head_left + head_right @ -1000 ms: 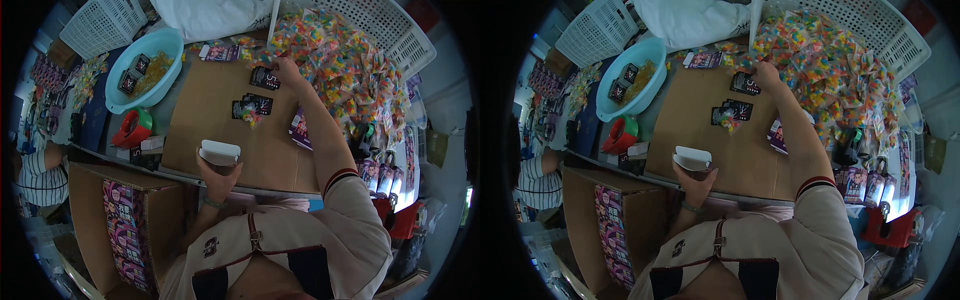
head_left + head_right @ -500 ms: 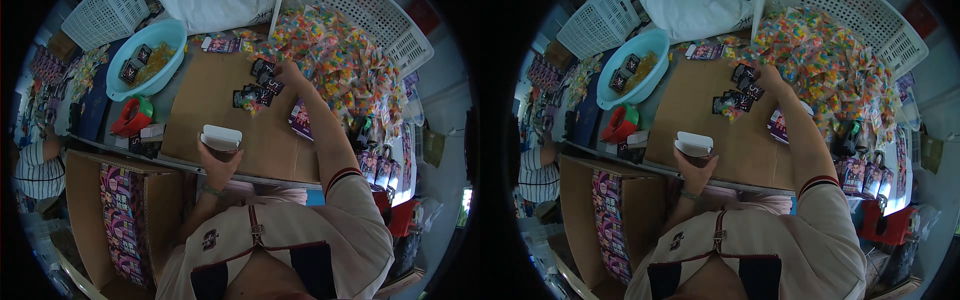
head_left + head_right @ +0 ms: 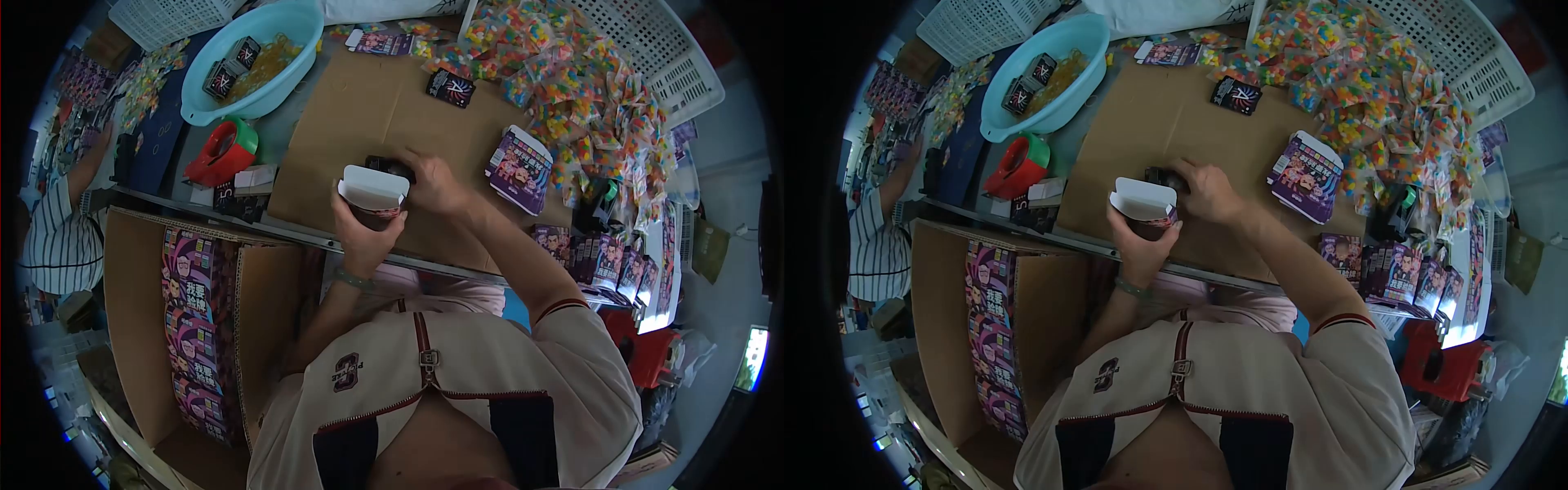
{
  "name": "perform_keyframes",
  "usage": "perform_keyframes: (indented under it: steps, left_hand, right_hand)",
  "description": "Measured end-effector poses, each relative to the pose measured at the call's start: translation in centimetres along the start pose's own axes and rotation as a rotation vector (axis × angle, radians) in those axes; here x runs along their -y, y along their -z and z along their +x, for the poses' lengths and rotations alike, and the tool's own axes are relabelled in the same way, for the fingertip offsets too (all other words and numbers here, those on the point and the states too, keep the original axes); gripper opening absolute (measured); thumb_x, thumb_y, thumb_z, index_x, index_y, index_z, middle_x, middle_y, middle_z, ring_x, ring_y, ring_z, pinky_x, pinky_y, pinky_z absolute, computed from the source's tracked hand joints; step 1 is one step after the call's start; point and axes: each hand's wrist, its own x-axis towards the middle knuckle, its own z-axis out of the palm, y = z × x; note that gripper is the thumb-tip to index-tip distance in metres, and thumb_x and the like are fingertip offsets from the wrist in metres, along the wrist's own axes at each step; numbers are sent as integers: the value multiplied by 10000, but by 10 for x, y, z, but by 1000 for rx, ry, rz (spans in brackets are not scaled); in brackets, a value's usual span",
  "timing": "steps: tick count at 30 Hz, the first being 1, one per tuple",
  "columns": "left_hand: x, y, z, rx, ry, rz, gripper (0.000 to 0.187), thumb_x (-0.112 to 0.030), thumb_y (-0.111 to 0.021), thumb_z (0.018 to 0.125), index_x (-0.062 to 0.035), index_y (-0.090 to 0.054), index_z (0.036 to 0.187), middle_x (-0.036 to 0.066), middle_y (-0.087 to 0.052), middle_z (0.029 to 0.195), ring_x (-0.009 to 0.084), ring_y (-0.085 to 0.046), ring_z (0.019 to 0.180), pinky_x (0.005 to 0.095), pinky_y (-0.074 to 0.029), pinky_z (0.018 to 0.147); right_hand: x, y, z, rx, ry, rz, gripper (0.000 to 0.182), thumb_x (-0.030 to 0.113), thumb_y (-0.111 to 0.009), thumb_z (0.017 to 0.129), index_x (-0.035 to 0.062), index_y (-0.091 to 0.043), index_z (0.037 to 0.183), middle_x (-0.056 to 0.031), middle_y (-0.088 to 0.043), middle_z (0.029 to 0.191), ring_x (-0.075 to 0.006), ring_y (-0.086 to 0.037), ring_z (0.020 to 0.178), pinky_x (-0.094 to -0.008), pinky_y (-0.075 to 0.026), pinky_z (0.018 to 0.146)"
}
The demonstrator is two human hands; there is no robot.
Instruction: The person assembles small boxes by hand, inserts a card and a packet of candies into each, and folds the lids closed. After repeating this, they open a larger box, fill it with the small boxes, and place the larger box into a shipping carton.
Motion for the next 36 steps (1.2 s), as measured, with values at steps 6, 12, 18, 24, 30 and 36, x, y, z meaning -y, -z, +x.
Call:
perform_keyframes:
  steps: [6, 12, 18, 24, 30, 36]
  left_hand:
    - [-2, 2, -2, -59, -46, 98, 1063, -208, -862, 601, 72, -212, 1394, 264, -454, 1266, 388, -510, 1143, 450, -433, 950]
    - [-9, -1, -2, -46, -80, 216, 1098, -240, -867, 591, 72, -199, 1404, 275, -447, 1283, 399, -501, 1163, 454, -430, 952]
    - [-6, 0, -1, -42, -169, 257, 1029, -253, -850, 594, 63, -248, 1366, 254, -500, 1165, 422, -545, 1044, 476, -472, 842]
    - [-9, 1, -1, -85, -103, 169, 1025, -254, -858, 579, 61, -265, 1354, 235, -497, 1143, 394, -553, 1029, 458, -475, 834]
    - [-4, 3, -4, -62, -82, 101, 1153, -250, -902, 592, 64, -165, 1422, 261, -456, 1280, 355, -520, 1142, 420, -441, 953]
    - [11, 7, -7, -61, -311, 82, 841, -141, -824, 716, 39, -305, 1353, 245, -501, 1201, 354, -553, 1047, 420, -471, 871]
  right_hand:
    - [17, 33, -26, -290, -280, 259, 408, -13, -689, 737, -10, -593, 1133, -99, -669, 894, -139, -638, 769, -278, -526, 671]
    - [102, 115, 11, 79, 194, 117, 461, -40, -671, 716, 51, -593, 1161, -124, -655, 863, -217, -645, 763, -315, -524, 687]
    - [130, 87, 50, 551, 386, -310, 322, 53, -678, 698, 71, -586, 1006, -129, -615, 916, -325, -609, 906, -426, -507, 733]
    - [114, 77, 42, 241, 449, -160, 336, 61, -700, 704, 49, -602, 1025, -129, -632, 961, -331, -624, 881, -433, -517, 753]
    - [78, 57, -24, -187, 99, -87, 276, 47, -717, 747, 23, -645, 1012, -158, -632, 1049, -318, -646, 889, -384, -540, 742]
    - [70, 15, -53, -320, 36, 113, 272, 32, -712, 767, 14, -664, 1035, -166, -638, 1025, -309, -649, 871, -354, -537, 740]
